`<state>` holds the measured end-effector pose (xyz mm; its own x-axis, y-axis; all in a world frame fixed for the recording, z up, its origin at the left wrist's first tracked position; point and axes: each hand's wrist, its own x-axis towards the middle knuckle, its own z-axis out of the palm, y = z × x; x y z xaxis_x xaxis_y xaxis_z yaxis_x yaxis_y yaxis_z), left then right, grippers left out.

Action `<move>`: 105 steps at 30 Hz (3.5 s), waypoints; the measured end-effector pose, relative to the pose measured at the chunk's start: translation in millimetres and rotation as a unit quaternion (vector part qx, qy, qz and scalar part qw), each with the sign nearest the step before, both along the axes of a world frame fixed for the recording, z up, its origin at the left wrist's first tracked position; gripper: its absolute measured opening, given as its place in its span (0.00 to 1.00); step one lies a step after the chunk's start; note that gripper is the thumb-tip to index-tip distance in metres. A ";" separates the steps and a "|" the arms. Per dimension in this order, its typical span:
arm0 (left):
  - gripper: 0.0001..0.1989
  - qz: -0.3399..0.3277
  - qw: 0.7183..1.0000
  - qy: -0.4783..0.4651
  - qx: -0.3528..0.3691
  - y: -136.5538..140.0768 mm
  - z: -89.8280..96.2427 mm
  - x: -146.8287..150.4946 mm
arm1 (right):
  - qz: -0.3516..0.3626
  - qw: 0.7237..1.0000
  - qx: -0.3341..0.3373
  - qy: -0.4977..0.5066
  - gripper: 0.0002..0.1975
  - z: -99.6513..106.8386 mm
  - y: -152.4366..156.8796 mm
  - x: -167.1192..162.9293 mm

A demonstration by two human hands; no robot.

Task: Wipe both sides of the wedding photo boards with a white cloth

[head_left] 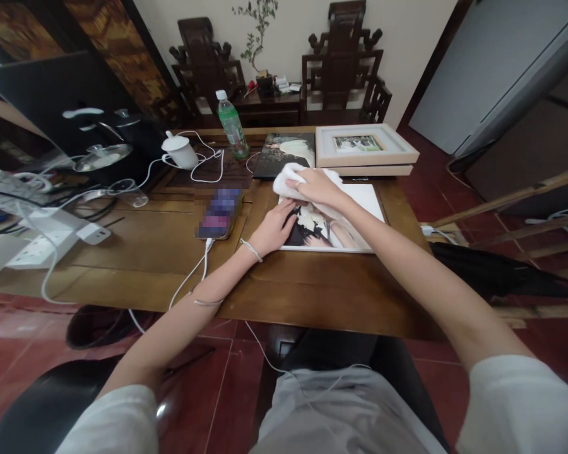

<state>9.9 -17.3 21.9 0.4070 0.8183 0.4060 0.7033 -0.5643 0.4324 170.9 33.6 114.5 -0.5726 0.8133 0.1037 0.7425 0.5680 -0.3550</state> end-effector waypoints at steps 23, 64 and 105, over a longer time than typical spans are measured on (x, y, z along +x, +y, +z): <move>0.23 0.007 1.000 -0.018 -0.010 -1.6 -5.5 -0.2 | -0.120 0.992 0.030 0.020 0.18 -27.0 -74.0 144.1; 0.24 -0.013 0.999 -0.003 -0.041 0.4 -2.9 -3.0 | 0.044 0.999 0.005 0.003 0.16 -19.8 -146.3 133.0; 0.24 -0.021 0.999 -0.012 -0.030 2.9 -5.0 -2.0 | -0.071 0.993 0.027 0.088 0.17 -22.8 -37.6 92.5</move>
